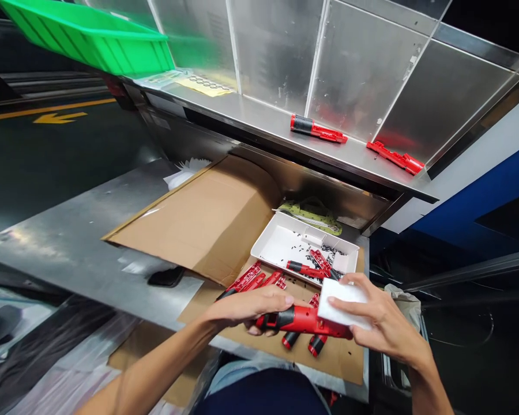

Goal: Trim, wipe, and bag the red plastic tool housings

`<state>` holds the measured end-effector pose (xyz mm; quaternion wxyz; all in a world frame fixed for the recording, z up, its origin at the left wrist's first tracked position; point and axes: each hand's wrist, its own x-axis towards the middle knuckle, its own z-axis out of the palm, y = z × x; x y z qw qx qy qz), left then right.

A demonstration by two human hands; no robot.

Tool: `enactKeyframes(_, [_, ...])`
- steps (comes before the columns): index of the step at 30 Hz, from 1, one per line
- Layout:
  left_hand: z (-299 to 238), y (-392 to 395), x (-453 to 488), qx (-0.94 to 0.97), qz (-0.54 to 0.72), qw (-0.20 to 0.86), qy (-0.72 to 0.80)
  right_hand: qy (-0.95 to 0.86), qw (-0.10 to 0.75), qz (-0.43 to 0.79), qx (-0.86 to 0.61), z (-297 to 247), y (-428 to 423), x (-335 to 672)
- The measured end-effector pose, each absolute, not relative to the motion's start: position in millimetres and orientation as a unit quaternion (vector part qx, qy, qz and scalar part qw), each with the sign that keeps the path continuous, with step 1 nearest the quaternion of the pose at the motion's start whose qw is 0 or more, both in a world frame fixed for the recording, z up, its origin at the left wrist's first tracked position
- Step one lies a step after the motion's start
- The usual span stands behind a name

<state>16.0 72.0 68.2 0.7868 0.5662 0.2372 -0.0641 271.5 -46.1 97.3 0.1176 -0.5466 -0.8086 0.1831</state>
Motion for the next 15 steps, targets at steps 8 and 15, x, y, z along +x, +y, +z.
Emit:
enactKeyframes(8, [42.5,68.1,-16.9,0.578,0.039,0.735,0.354,-0.755,0.162,0.210,-0.599,79.9,-62.1,303.3])
enactKeyframes(15, [-63.8,23.1,-0.4,0.787,-0.032,0.325,0.523,-0.644,0.314,0.247,-0.653,29.8,-87.4,322.3])
